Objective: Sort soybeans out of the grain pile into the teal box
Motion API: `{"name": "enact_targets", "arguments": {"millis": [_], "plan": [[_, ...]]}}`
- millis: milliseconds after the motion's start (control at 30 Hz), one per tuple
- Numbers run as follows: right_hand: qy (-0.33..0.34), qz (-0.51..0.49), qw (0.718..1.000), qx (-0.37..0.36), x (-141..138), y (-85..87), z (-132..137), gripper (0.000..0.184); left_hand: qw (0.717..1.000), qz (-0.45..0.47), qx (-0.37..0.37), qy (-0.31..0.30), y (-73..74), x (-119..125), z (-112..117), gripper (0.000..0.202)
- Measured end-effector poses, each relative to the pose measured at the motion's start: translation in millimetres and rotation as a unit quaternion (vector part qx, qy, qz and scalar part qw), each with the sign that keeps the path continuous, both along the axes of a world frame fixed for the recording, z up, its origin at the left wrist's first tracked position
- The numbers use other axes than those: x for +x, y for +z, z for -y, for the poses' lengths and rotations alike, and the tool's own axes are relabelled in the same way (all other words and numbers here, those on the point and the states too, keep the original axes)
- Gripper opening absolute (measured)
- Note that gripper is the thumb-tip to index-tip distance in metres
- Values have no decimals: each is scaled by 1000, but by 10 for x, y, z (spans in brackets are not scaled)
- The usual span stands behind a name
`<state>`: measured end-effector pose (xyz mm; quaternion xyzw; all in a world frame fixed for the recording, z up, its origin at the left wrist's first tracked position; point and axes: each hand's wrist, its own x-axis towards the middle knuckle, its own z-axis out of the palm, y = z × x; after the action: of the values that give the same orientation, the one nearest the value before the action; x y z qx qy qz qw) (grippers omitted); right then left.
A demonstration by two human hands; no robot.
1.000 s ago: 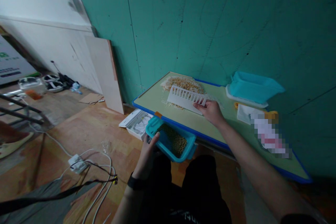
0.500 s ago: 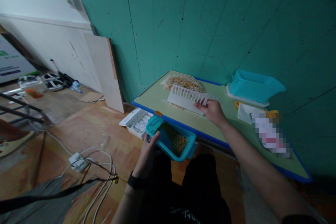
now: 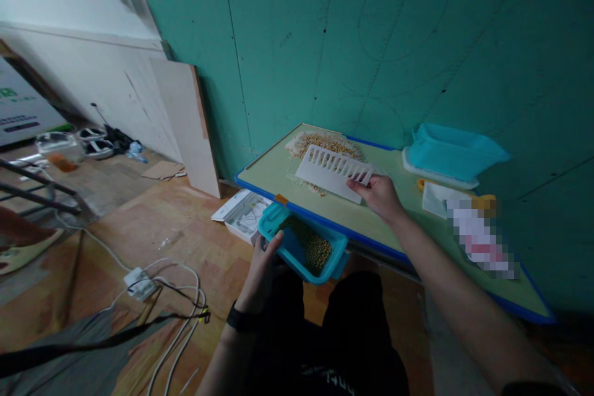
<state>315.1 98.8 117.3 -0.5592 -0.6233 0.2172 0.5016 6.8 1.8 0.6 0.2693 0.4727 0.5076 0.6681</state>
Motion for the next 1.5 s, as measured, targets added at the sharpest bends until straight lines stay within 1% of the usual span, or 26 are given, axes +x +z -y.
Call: {"name": "enact_targets", "arguments": {"millis": [133, 300, 367, 500, 667, 733, 833, 967, 1100, 1300, 1500], "plan": [[3, 8, 1000, 4, 8, -8, -13, 52, 1000, -4, -5, 1, -29, -16, -4, 86], [7, 7, 1000, -26, 43, -38, -20, 52, 1000, 6, -1, 0, -9, -21, 4, 85], [6, -8, 1000, -21, 45, -34, -25, 51, 1000, 4, -1, 3, 3, -17, 5, 86], [6, -16, 1000, -10, 39, -14, -33, 49, 1000, -15, -10, 2, 51, -10, 22, 85], [12, 12, 999, -27, 48, -28, -31, 48, 1000, -3, 16, -4, 148, -7, 92, 78], [18, 13, 999, -26, 48, -29, -22, 50, 1000, 3, 22, -4, 160, -6, 102, 78], [21, 10, 999, -29, 37, -17, 0, 52, 1000, 3, 15, -2, 123, -6, 76, 79], [22, 4, 999, -39, 21, 1, 35, 51, 1000, -7, -17, 0, 25, -10, 14, 86], [33, 0, 998, -44, 16, 3, 60, 51, 1000, 5, -9, 2, -41, -14, -15, 89], [38, 7, 998, -47, 15, 4, 64, 55, 1000, -2, -5, -2, -77, -24, -25, 91], [43, 5, 998, -52, -7, 11, 85, 55, 1000, 0, -7, 4, -78, -21, -27, 90]]}}
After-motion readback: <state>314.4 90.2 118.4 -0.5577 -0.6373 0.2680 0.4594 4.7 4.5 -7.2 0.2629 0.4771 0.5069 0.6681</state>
